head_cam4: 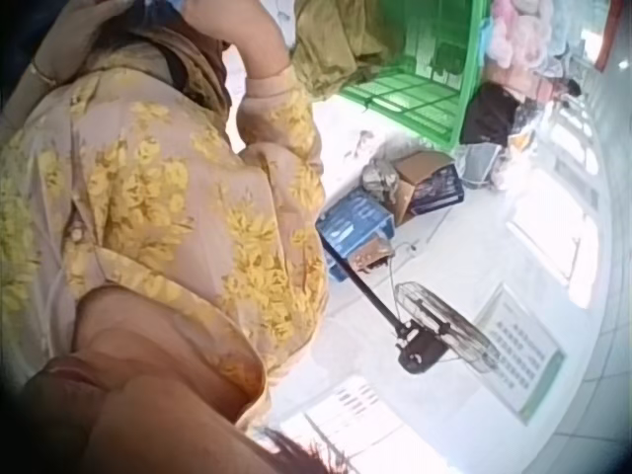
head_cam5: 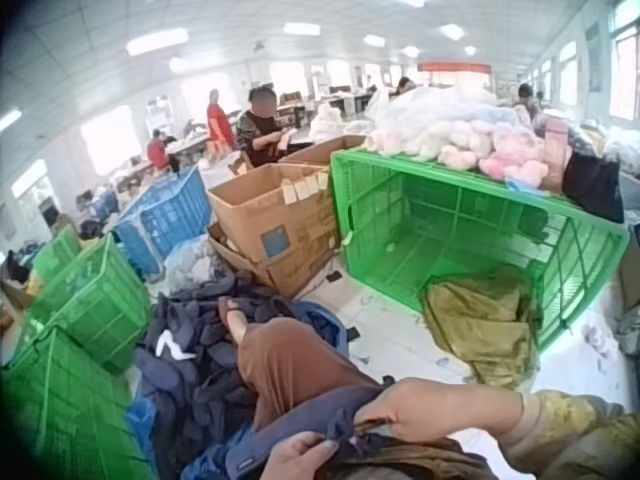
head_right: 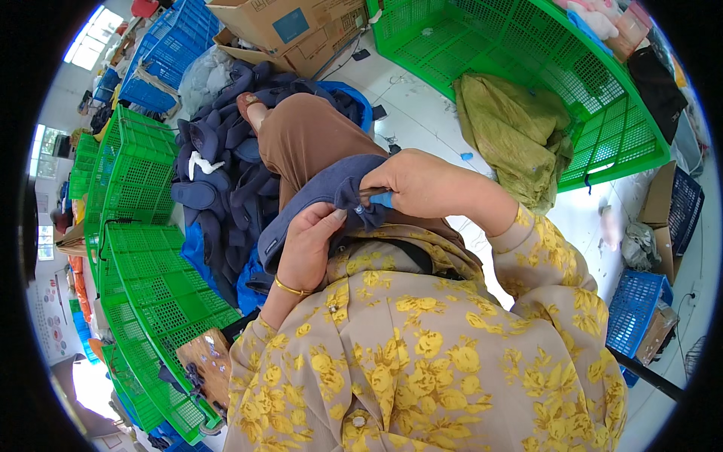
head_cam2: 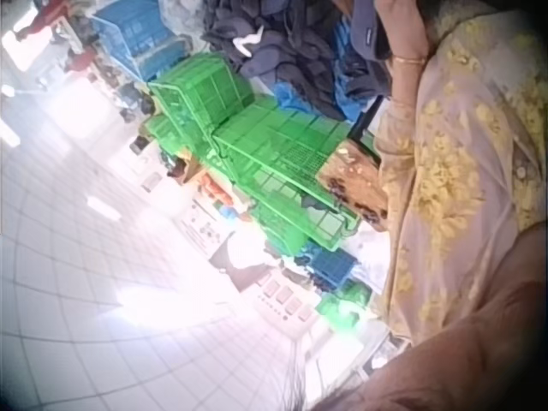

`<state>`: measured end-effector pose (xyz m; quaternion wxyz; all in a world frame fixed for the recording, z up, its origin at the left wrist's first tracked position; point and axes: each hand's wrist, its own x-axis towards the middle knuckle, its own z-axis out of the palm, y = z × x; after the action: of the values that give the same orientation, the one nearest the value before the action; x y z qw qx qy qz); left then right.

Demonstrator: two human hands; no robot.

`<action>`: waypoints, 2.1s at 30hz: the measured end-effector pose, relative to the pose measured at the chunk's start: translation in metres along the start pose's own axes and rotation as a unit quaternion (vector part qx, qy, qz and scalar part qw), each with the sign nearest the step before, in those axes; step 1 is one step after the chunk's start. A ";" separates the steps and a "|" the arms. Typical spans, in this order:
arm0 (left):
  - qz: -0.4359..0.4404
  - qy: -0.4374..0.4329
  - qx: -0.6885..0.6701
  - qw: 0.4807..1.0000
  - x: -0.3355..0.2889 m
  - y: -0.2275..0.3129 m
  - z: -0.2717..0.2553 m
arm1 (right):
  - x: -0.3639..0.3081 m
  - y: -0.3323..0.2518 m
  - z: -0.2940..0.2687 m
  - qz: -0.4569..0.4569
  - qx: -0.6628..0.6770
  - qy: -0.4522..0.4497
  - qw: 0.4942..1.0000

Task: The person trims loose threads and fabric edges from a dark blue slip-on shoe using a small blue tool. The person repeatedly picks up the shoe, snips threads, and adjusts the shoe while seated on the floor.

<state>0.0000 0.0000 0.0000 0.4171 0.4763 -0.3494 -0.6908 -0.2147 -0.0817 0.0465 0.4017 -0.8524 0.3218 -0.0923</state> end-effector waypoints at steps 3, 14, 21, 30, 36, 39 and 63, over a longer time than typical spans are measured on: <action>-0.005 -0.006 -0.021 1.000 0.000 0.002 0.000 | 0.001 0.001 0.000 -0.015 0.011 -0.001 1.000; -0.011 -0.044 -0.051 0.998 0.001 -0.005 -0.008 | 0.003 -0.001 0.000 -0.027 -0.008 -0.021 0.999; -0.012 -0.038 -0.034 0.999 0.001 -0.002 -0.003 | 0.000 -0.003 -0.004 -0.010 0.008 -0.023 1.000; -0.013 -0.028 -0.036 0.999 0.001 -0.004 -0.003 | 0.000 0.002 -0.002 -0.018 0.048 -0.024 0.998; -0.021 -0.031 -0.036 0.999 0.004 -0.007 -0.007 | 0.001 0.002 0.009 -0.022 -0.039 0.018 0.999; -0.040 -0.017 -0.035 0.998 0.003 -0.002 -0.002 | 0.002 0.002 0.014 -0.029 -0.072 0.036 0.996; 0.013 -0.002 -0.076 0.997 0.002 -0.018 -0.008 | 0.010 -0.038 0.030 -0.170 -0.245 0.166 0.940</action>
<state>0.0026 0.0043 -0.0188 0.4602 0.4369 -0.3025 -0.7112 -0.1759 -0.0513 0.0536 0.0995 -0.9389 0.2474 -0.2176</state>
